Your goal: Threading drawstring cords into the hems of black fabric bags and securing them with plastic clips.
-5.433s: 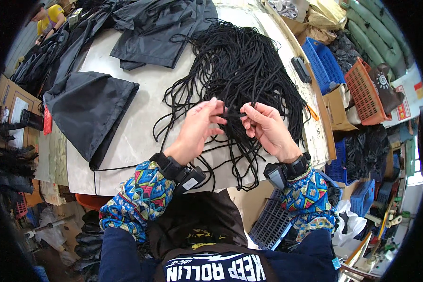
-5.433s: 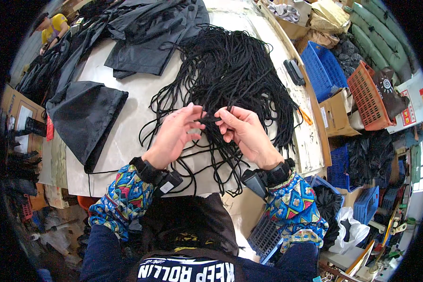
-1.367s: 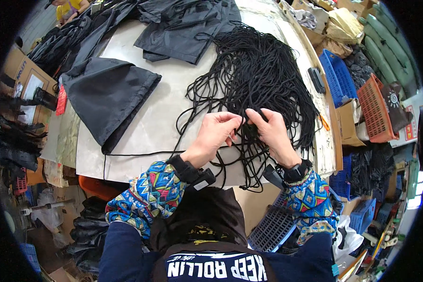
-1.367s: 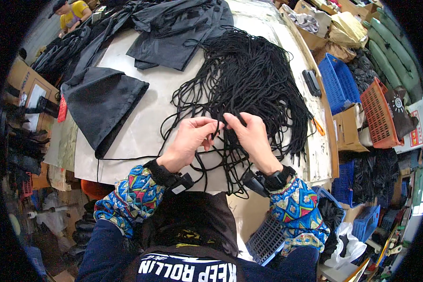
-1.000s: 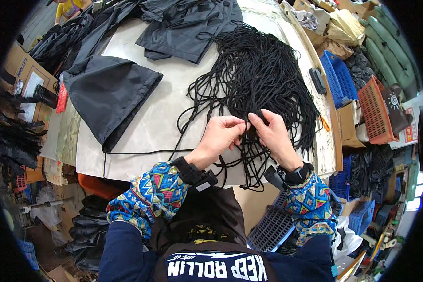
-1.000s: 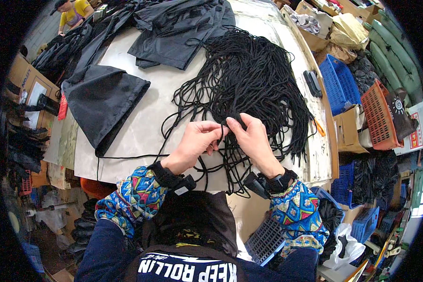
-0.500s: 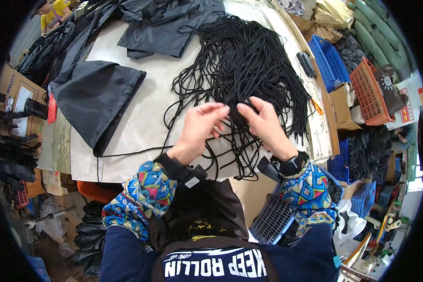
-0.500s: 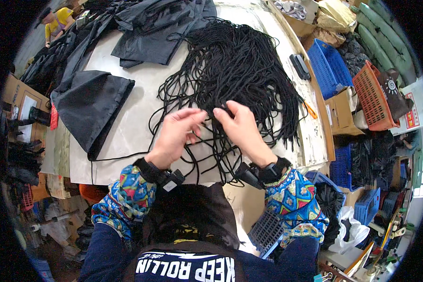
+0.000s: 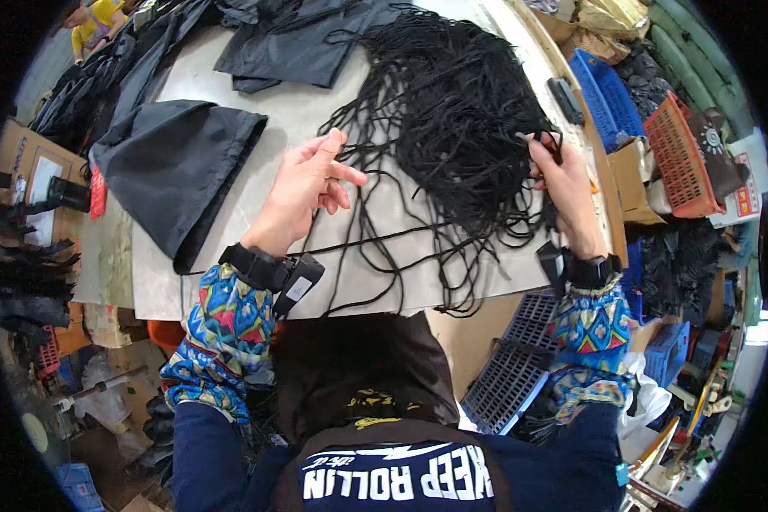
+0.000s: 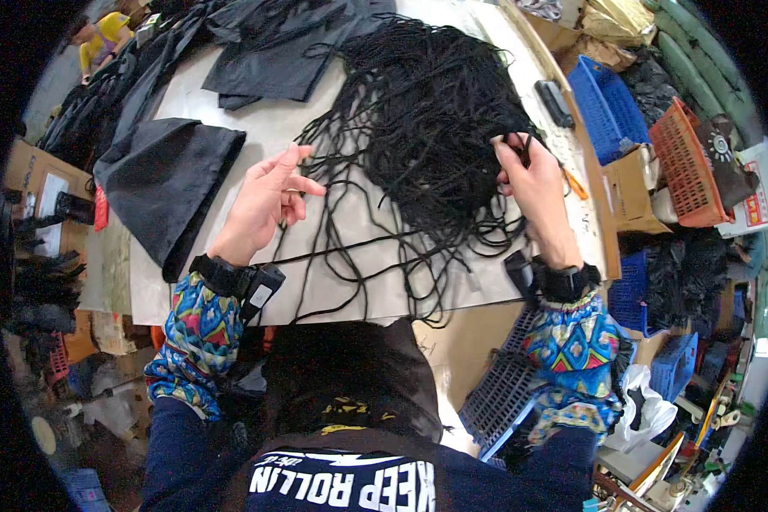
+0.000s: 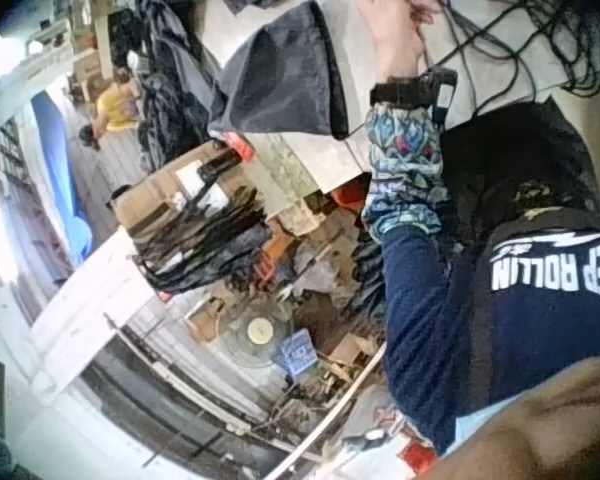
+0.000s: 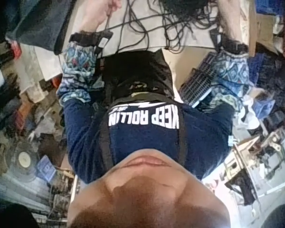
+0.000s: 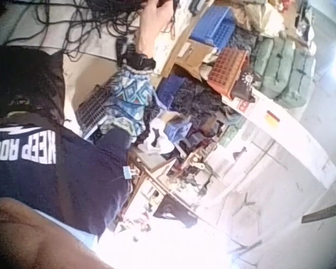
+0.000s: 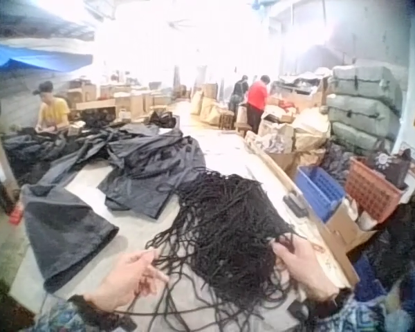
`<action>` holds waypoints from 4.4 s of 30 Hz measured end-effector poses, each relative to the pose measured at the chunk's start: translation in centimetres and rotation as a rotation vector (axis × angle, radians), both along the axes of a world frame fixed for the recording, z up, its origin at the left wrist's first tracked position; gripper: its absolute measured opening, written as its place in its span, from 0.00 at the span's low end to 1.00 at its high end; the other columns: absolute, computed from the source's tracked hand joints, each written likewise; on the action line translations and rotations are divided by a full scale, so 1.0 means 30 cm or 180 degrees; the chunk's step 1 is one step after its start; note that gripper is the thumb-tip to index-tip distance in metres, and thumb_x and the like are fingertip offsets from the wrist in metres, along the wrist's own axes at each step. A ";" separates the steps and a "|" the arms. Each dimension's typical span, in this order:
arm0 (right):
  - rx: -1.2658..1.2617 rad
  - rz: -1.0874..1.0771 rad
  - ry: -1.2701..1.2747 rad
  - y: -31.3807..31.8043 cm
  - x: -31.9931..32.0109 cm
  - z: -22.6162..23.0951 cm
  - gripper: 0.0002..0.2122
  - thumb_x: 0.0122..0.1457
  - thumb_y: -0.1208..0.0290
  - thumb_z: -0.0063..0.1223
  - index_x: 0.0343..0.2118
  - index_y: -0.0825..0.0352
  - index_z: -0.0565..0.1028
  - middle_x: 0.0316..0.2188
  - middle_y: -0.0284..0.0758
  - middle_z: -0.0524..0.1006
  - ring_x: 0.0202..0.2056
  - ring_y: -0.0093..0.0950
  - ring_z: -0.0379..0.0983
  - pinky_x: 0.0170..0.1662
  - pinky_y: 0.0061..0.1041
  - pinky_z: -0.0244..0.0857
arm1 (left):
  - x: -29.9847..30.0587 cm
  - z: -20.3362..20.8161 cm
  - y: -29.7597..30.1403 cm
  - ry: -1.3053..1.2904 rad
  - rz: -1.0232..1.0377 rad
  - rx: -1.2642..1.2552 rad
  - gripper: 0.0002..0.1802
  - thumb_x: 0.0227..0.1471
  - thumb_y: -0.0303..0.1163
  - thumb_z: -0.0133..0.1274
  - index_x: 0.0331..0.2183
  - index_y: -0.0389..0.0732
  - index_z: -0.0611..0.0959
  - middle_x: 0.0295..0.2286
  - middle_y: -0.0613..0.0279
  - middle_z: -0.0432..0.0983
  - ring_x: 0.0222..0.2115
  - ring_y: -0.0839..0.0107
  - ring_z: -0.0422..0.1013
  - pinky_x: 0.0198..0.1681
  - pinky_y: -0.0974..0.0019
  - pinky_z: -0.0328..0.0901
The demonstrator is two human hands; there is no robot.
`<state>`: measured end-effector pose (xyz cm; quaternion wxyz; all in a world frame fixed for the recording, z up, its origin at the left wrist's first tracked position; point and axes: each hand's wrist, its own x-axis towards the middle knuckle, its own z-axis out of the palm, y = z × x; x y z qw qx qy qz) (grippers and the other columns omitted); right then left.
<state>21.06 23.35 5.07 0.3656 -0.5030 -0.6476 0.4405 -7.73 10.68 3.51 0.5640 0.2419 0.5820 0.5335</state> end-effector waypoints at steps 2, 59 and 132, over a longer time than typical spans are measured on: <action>0.2306 0.0155 -0.2506 0.010 0.072 -0.107 0.16 0.52 0.73 0.53 0.44 0.70 0.68 0.40 0.43 0.71 0.41 0.41 0.66 0.43 0.37 0.62 | -0.089 -0.037 -0.027 0.1301 0.0050 0.0400 0.17 0.57 0.40 0.47 0.42 0.37 0.76 0.21 0.63 0.76 0.11 0.81 0.63 0.13 0.78 0.56; -0.0017 0.0327 -0.0206 -0.164 -0.166 -0.170 0.07 0.53 0.73 0.52 0.29 0.72 0.76 0.18 0.37 0.75 0.19 0.20 0.70 0.24 0.21 0.63 | 0.154 -0.086 -0.101 -0.0234 -0.1682 0.0253 0.10 0.56 0.32 0.49 0.37 0.37 0.81 0.23 0.71 0.73 0.17 0.86 0.62 0.20 0.80 0.58; 0.1601 0.0175 -0.1183 0.190 0.006 -0.208 0.09 0.51 0.76 0.50 0.36 0.71 0.70 0.31 0.50 0.74 0.38 0.46 0.70 0.42 0.37 0.65 | 0.138 -0.124 0.480 0.5207 -0.1352 0.2431 0.14 0.34 0.26 0.52 0.31 0.43 0.80 0.27 0.62 0.71 0.36 0.59 0.66 0.39 0.58 0.61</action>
